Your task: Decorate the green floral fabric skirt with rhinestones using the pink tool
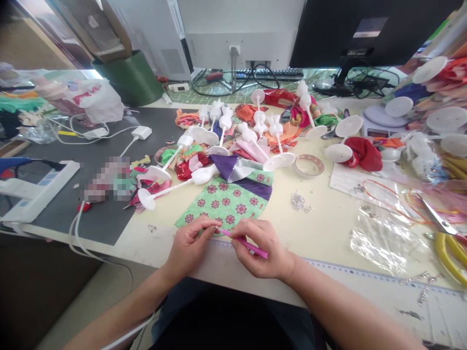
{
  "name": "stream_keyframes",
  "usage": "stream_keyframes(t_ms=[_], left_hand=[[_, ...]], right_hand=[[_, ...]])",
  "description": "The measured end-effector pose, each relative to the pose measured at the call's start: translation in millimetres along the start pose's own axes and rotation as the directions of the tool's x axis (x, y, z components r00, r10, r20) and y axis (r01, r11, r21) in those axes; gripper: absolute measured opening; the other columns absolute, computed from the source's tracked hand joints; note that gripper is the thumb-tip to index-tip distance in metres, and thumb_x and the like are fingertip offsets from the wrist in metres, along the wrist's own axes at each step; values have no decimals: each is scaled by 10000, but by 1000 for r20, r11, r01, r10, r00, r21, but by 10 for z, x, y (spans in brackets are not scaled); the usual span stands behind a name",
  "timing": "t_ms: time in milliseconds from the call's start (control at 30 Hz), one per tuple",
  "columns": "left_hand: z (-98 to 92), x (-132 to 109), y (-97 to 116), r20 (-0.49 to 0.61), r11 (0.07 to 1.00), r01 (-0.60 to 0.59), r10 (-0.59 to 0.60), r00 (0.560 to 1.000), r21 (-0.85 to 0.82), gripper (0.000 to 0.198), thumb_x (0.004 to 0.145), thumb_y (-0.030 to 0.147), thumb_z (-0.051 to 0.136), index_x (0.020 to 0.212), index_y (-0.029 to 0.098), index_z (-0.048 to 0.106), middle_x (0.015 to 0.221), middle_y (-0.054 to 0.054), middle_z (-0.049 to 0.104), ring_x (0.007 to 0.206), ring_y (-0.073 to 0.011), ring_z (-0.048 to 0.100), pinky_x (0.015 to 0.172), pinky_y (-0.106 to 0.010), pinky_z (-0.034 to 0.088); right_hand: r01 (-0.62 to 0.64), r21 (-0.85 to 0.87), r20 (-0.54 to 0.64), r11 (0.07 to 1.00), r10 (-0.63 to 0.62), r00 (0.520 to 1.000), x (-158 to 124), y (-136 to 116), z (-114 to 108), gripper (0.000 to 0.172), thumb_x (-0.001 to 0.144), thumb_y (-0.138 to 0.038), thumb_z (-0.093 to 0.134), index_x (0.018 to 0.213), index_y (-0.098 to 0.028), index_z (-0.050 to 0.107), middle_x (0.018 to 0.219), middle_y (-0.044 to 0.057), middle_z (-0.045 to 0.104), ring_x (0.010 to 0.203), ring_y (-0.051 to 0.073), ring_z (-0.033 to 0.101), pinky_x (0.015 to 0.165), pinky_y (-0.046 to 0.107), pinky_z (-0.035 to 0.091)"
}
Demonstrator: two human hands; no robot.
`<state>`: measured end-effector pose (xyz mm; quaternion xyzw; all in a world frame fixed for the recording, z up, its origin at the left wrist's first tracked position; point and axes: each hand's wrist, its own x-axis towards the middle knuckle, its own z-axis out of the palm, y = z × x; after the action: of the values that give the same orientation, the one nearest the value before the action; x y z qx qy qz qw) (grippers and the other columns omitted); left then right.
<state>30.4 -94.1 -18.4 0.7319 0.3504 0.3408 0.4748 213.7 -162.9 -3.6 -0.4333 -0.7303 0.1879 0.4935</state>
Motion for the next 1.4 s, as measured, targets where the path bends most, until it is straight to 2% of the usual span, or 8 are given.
stream_keyframes(t_ms=[400,567,900,1133,1233,1300,1400], left_hand=[[4,1,-3,-23,1000,11,-11,1000,7,154,891,240,565,900,183,707,783,-17,704,783,-158,652,817,-309,478],[-14,1,-16,-24,999,30,-30,999,13,163,892,258,566,909,180,709,834,-35,715,820,-169,652,802,-306,485],[10,11,-6,-27,999,-20,21,999,39,141,885,236,571,884,200,707,808,-22,715,794,-168,661,848,-337,486],[16,4,-26,-20,998,-37,38,999,46,136,883,235,576,884,190,705,821,-32,718,797,-170,663,800,-320,498],[18,-8,-35,-47,988,-97,104,993,122,118,886,219,573,886,185,686,853,-39,717,812,-169,653,792,-317,498],[18,-18,-44,-45,948,-200,217,975,246,115,891,204,559,924,184,667,887,-49,713,843,-180,639,833,-344,486],[30,-29,-59,106,795,-369,365,925,482,181,896,216,534,1045,177,628,994,-82,692,958,-226,604,912,-414,445]], right_hand=[[-3,10,-29,1000,3,1000,-36,9,-13,203,806,-59,511,941,-208,541,679,2,559,592,129,533,542,269,438],[5,1,-13,1000,-5,1000,-6,1,-8,185,812,-68,504,937,-200,536,668,-1,551,576,122,510,534,264,428],[2,-6,-3,1000,-2,1000,-2,6,5,173,819,-74,498,930,-200,538,666,-2,548,575,118,507,538,257,425],[6,-20,-15,1000,-6,1000,-3,-6,-2,179,819,-78,498,937,-205,543,666,2,563,574,125,522,530,265,437],[11,0,-43,1000,-11,999,-23,5,-11,210,806,-58,516,952,-205,549,685,10,577,601,136,551,544,277,456],[9,18,-84,1000,-8,996,-29,8,-23,221,807,-56,518,964,-207,556,690,13,578,611,143,562,547,286,466],[-19,13,-151,1000,21,988,-21,4,-44,203,825,-71,509,962,-209,567,698,16,587,615,148,568,553,297,476]])
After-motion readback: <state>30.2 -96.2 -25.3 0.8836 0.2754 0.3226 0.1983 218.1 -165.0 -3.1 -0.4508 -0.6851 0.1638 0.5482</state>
